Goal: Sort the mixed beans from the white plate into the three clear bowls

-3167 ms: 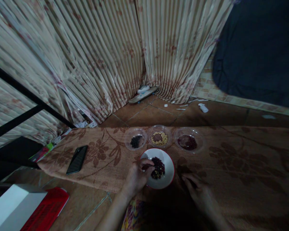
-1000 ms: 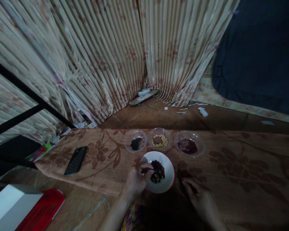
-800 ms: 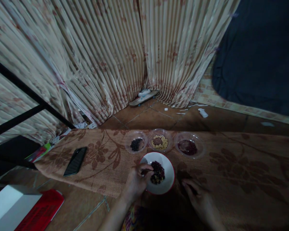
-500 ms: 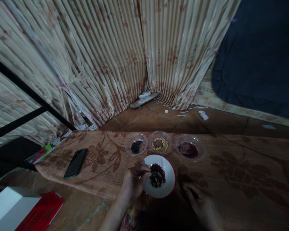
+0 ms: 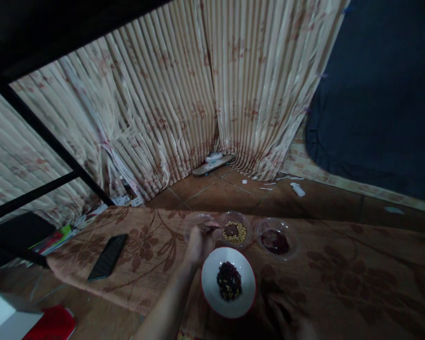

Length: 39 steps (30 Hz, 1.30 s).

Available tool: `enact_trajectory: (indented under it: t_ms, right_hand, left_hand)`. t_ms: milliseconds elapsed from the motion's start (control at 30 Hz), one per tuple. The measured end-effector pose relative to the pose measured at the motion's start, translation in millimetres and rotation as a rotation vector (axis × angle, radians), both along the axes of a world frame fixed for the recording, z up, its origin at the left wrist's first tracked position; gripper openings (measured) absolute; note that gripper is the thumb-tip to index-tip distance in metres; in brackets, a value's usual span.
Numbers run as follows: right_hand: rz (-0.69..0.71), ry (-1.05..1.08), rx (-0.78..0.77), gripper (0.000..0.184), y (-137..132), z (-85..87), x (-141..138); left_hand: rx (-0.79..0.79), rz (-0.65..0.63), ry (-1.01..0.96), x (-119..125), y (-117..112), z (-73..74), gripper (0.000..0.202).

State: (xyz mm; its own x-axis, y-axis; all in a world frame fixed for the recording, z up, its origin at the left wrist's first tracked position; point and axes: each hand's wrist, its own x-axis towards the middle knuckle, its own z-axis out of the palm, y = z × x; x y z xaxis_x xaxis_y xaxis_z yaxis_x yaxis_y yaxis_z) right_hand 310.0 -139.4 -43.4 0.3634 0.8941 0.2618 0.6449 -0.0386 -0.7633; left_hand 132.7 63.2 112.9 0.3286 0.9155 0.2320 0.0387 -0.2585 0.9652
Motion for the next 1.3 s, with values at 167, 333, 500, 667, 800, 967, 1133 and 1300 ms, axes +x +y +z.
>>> enact_trajectory:
  t_ms: [167,333,500,667,800,967,1133,1300]
  right_hand:
    - [-0.045,0.045,-0.046,0.039,-4.4,3.1,-5.7]
    - [-0.087,0.063,-0.118,0.040,-8.3,9.7,-8.5]
    - [-0.073,0.063,-0.188,0.040,-9.6,14.4,-7.4]
    - [-0.077,0.039,-0.182,0.041,-10.0,12.7,-7.3]
    - [-0.090,0.046,-0.193,0.042,-9.3,11.7,-7.5]
    - [-0.073,0.059,-0.191,0.041,-8.9,12.3,-6.7]
    - [-0.084,0.057,-0.200,0.041,-9.6,11.9,-7.6]
    - [-0.082,0.052,-0.203,0.041,-9.0,9.6,-6.2]
  left_hand:
    - [-0.111,-0.013,-0.029,-23.0,-22.7,-12.1,0.017]
    - [-0.195,0.000,0.105,-70.2,-70.2,-18.1,0.012]
    - [-0.227,-0.049,0.238,-81.2,-94.8,-25.9,0.006]
    - [-0.167,-0.091,0.330,-78.0,-94.4,-22.7,0.007]
    - [-0.146,-0.108,0.375,-79.2,-91.3,-23.2,0.010]
    - [-0.172,-0.101,0.411,-79.0,-91.5,-28.0,0.010]
    - [-0.189,-0.092,0.421,-76.9,-90.8,-28.9,0.009]
    - [-0.180,-0.099,0.409,-76.4,-89.8,-30.0,0.008]
